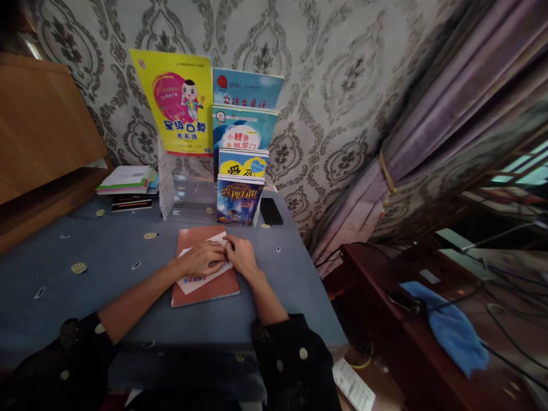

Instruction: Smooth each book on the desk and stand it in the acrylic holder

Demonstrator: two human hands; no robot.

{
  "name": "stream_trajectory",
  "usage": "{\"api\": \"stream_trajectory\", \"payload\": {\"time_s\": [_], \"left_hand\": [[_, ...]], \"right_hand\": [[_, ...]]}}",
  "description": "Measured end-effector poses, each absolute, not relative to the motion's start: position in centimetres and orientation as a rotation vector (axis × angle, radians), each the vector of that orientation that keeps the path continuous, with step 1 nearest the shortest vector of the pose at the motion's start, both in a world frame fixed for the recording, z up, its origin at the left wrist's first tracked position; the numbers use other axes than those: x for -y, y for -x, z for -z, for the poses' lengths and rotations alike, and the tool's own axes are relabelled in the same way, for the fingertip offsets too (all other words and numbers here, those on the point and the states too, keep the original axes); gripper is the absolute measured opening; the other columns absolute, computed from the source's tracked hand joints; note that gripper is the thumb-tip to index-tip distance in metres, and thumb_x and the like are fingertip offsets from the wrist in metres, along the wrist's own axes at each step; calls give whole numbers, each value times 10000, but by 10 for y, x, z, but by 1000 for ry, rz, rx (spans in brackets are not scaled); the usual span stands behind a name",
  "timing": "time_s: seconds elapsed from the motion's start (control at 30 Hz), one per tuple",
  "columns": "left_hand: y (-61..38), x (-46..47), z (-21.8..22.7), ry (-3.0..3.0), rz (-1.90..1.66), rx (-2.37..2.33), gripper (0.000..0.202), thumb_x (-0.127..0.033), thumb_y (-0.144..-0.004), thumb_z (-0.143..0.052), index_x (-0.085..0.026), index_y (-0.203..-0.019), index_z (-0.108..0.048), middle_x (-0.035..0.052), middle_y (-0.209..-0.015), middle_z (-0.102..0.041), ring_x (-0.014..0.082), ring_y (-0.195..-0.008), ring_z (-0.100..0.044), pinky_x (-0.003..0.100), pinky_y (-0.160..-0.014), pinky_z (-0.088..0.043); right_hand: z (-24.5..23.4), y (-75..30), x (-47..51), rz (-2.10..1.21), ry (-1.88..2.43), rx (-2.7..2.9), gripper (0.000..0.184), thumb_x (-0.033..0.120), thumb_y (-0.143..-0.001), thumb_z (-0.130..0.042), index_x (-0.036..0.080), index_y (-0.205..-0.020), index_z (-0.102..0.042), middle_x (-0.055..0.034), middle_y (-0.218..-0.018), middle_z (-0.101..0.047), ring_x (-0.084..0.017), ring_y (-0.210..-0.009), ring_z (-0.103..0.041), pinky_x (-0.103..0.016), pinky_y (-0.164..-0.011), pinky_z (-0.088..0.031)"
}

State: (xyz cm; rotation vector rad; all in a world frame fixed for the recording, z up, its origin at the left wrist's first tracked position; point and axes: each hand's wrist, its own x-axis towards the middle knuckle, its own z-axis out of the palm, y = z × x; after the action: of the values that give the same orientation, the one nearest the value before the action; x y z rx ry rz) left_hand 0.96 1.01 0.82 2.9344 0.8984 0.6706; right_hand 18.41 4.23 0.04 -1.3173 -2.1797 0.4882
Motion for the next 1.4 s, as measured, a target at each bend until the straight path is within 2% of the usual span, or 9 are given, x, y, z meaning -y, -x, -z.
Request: {"api": "stream_trajectory", "payload": {"time_s": [0.2, 0.33, 0.53, 1.07, 1.4], "left_hand": [[-4, -15, -7, -2895, -561, -979, 184, -200, -901, -548, -206, -968, -719, 53, -1031, -740, 197, -991, -675, 306, -897, -506], [0, -17, -5, -2887, -558, -972, 221, -202, -897, -549, -224, -1043, -714, 44, -1128, -725, 201, -1086, -655, 334, -963, -491], [-4, -13, -4, -2921, -603, -881, 221, -203, -913, -533, -207, -1021, -726, 56, -1071, -740, 205, -1046, -671, 361, -960, -492], [-11, -9, -3, -2944, -507, -880, 223, -220, -924, -536, -204, -1044, -723, 69, -1047, -716, 224, -1057, -604, 380, -968, -454], [-17, -1, -6, -2985, -443, -936, 238, -274, -935, -540, -179, -1072, -709, 113, -1072, -658, 264, -1064, -558, 401, -934, -436]], "right_hand": [[0, -185, -43, -450, 1369, 2177, 346, 193, -887, -464, 213, -1108, -729, -49, -897, -775, -192, -784, -692, -262, -731, -477], [2, -184, -44, -456, 1381, 2165, 355, 193, -888, -459, 194, -1126, -723, -63, -923, -772, -201, -800, -688, -277, -742, -478], [2, -185, -45, -466, 1383, 2152, 353, 199, -885, -465, 192, -1119, -729, -53, -863, -764, -184, -737, -657, -272, -708, -456], [2, -187, -47, -517, 1363, 2152, 359, 194, -876, -459, 191, -1108, -734, -38, -810, -750, -163, -697, -633, -251, -689, -446], [1, -188, -47, -514, 1380, 2172, 337, 170, -881, -480, 183, -1094, -740, -61, -877, -764, -185, -764, -661, -269, -729, -458]]}}
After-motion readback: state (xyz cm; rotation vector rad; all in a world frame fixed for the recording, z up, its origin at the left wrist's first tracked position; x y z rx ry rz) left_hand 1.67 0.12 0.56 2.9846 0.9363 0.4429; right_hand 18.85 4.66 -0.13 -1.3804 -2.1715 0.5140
